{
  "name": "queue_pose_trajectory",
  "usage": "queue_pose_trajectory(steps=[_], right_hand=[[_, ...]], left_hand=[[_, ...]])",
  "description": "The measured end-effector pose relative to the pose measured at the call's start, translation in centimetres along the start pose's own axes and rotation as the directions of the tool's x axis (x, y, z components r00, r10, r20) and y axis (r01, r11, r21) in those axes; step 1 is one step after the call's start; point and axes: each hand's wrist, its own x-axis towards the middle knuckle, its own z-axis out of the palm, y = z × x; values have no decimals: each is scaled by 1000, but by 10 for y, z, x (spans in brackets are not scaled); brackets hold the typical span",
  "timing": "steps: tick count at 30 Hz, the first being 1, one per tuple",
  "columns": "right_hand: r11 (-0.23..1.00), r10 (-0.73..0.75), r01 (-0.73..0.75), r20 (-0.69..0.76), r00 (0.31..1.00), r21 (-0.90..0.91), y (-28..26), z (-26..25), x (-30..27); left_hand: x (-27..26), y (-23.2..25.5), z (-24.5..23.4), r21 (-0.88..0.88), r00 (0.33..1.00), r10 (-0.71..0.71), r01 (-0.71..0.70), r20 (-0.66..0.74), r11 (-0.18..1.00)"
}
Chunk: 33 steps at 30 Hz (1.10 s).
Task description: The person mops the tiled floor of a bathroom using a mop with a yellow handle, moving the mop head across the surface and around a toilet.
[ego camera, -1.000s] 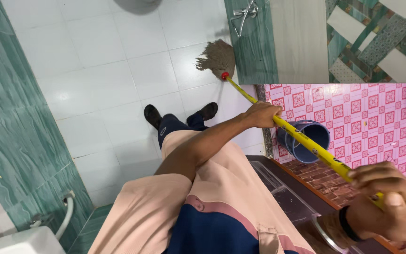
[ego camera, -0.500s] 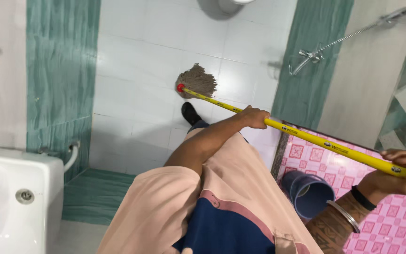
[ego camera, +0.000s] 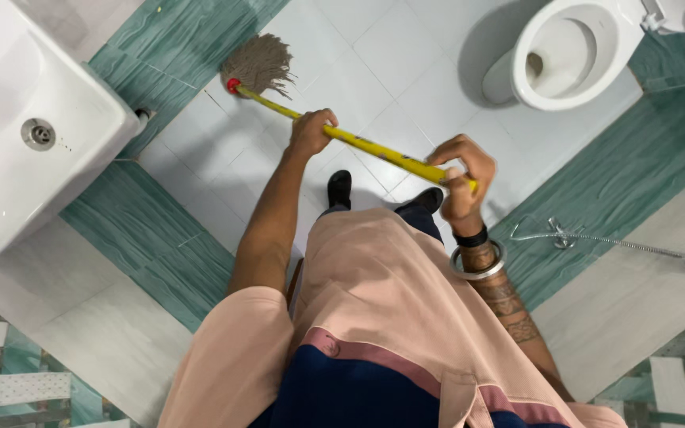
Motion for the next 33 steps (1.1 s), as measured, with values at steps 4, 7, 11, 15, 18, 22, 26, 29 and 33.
queue_pose_trajectory(steps=[4, 7, 11, 15, 18, 22, 26, 29, 33], right_hand=[[860, 98, -195, 223, 970, 472, -15, 18, 24], [680, 289, -401, 278, 916, 614, 0, -39, 42], [733, 262, -398, 311, 913, 552, 23, -135, 71], [810, 147, -371, 455, 878, 454, 34, -193, 112], [857, 107, -344, 521, 847, 383, 32, -214, 127], [908, 110, -298, 518, 848, 295, 24, -233, 124], [907, 156, -287, 385, 910, 310, 17, -274, 102], [959, 94, -133, 164, 982, 251, 8, -310, 86], [996, 25, -19, -67, 997, 92, 22, -343, 82]], left_hand=[[-23, 25, -18, -111, 957, -268, 256, -112, 960], [-4, 86, 18, -124, 925, -296, 274, -238, 954], [48, 172, 65, -172, 919, -361, 334, -160, 927], [109, 226, 98, -273, 858, -323, 226, -398, 935], [149, 244, 121, -314, 831, -278, 133, -482, 940], [174, 263, 149, -322, 827, -111, -89, -552, 943], [181, 305, 173, -350, 897, 45, -217, -439, 911], [183, 346, 173, -199, 988, 152, -150, -7, 969], [174, 366, 174, -195, 938, 176, -120, 300, 973]])
